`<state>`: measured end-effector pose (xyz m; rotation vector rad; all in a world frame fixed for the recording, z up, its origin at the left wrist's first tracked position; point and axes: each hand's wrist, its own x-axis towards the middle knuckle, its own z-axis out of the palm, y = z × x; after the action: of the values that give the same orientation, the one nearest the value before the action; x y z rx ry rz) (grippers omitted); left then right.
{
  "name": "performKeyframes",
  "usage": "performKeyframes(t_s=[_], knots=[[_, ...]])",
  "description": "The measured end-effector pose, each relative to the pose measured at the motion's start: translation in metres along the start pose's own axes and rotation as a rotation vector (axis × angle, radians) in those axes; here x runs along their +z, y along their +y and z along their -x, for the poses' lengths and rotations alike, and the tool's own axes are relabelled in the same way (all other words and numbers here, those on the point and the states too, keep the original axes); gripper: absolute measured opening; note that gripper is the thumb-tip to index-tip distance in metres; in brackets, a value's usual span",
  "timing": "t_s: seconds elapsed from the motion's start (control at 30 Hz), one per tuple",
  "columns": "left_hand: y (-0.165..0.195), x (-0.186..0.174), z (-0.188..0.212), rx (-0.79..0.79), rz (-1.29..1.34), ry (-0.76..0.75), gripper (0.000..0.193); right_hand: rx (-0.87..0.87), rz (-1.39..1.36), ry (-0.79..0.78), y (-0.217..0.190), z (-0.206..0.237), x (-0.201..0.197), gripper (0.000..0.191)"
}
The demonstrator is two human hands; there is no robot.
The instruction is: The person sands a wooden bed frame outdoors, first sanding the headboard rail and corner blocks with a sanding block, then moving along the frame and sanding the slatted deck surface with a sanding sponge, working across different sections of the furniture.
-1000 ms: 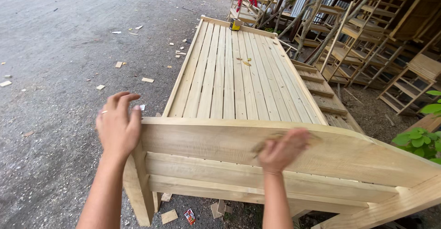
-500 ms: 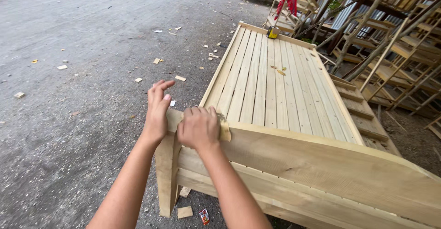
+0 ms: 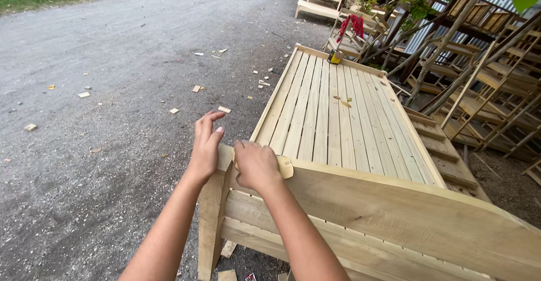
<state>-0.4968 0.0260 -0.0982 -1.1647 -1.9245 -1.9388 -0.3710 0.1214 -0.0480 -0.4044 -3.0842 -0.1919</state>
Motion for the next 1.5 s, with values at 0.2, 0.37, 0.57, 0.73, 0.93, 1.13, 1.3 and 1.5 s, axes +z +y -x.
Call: performKeyframes(t_s=[0.2, 0.37, 0.57, 0.73, 0.93, 1.13, 1.3, 1.5], knots=[[0.0, 0.0, -0.002, -0.046, 0.068, -0.001, 0.044, -0.274, 0.276, 0.837, 0.006, 0.033, 0.006, 0.087], [0.005, -0.002, -0.004, -0.018, 0.233, -0.109, 0.057, 0.044, -1.066, 0.082, 0.028, 0.039, -0.026, 0.046], [0.011, -0.028, 0.003, -0.043, 1.072, -0.597, 0.091, 0.025, -2.141, 0.524, 0.007, 0.011, -0.018, 0.021], [0.037, -0.039, -0.008, -0.463, 0.417, -0.34, 0.057, 0.043, -1.859, 0.519, 0.002, -0.008, -0.001, 0.032], [0.06, -0.071, -0.013, 0.218, -0.679, -0.043, 0.053, 0.092, -0.043, 1.072, 0.055, 0.009, -0.003, 0.027], [0.053, -0.012, 0.041, -0.134, -0.94, -0.644, 0.084, 0.143, -0.066, 0.622, 0.045, 0.014, 0.017, 0.039], [0.041, -0.019, 0.014, -0.182, -0.674, -0.575, 0.067, 0.22, -0.062, 0.584, 0.037, 0.009, 0.023, 0.038], [0.024, -0.001, -0.008, -0.192, -0.845, -0.251, 0.043, 0.206, -0.038, 0.613, 0.039, 0.009, 0.025, 0.038]])
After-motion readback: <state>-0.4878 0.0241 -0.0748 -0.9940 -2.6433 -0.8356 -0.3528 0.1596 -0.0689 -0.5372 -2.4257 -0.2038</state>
